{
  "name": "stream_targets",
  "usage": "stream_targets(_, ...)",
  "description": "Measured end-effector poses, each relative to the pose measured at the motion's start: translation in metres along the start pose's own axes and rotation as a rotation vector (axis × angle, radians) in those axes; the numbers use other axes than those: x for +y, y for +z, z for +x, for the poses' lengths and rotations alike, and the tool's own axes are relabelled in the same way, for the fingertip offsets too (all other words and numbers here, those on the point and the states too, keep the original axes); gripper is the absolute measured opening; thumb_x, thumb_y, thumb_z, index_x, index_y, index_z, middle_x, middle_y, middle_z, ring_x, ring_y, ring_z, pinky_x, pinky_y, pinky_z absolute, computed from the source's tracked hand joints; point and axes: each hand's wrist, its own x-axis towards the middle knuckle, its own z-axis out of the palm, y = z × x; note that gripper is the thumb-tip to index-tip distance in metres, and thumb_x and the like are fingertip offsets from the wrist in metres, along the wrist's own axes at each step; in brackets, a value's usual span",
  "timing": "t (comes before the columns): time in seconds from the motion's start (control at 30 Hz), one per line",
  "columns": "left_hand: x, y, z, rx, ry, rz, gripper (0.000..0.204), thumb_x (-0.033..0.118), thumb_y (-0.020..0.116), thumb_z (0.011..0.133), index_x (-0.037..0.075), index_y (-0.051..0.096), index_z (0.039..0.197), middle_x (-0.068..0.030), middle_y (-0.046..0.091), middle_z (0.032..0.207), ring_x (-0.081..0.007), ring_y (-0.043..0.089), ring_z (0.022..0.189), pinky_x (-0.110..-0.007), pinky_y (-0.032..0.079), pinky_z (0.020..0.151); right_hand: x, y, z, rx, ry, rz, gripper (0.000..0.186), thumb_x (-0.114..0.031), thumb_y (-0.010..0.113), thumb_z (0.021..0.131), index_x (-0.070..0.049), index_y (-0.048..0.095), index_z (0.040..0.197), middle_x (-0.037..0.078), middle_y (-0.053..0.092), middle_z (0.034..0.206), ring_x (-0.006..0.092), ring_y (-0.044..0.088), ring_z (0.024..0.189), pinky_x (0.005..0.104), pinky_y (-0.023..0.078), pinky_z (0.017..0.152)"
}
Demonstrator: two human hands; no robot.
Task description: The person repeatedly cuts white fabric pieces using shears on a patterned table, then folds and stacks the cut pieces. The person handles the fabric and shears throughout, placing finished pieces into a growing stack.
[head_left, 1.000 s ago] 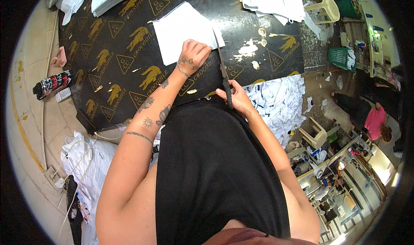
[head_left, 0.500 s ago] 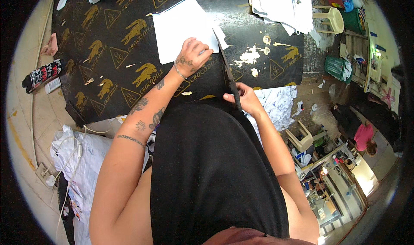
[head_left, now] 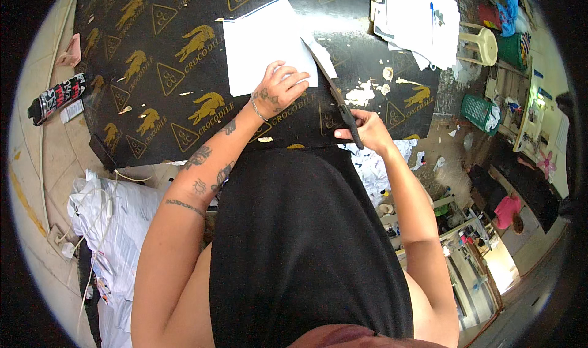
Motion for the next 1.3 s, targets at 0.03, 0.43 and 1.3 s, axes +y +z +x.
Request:
stream_targets(0.03,0.000,0.000,0.000,-0.008,-0.004,0.007,0.019,0.015,0.083,0.085,0.013,0.075,0.102,0.0028,0.072,0.125,-0.0212,0.064,0.110,-0.053,0.049,0.105,-0.005,-0.004,0.000,0.020,0.038,-0.093,0.069,-0.044,0.101,0.068,0.000,0.078,0.116,0.000,0.069,0.072,0.0078,0.057,0.063,0.0263,0.046,0.059)
stream_targets(0.43,-0.001,0.000,-0.001,0.001,-0.016,0.006,0.016,0.016,0.079,0.086,0.013,0.074,0.101,0.0030,0.072,0.124,-0.0190,0.064,0.107,-0.052,0.046,0.108,-0.042,-0.010,0.020,-0.009,0.035,-0.081,0.065,-0.040,0.103,0.067,0.002,0.079,0.112,0.007,0.079,0.088,0.0129,0.069,0.078,0.0310,0.056,0.073)
stream_targets(1.3,-0.002,-0.006,0.002,-0.017,-0.074,-0.121,0.033,0.019,0.076,0.075,0.012,0.071,0.107,-0.0019,0.071,0.124,-0.0221,0.064,0.113,-0.055,0.040,0.113,-0.105,0.010,0.058,-0.010,0.045,0.028,0.067,-0.040,0.101,0.072,0.005,0.077,0.115,0.005,0.073,0.084,0.0119,0.066,0.077,0.0305,0.054,0.072)
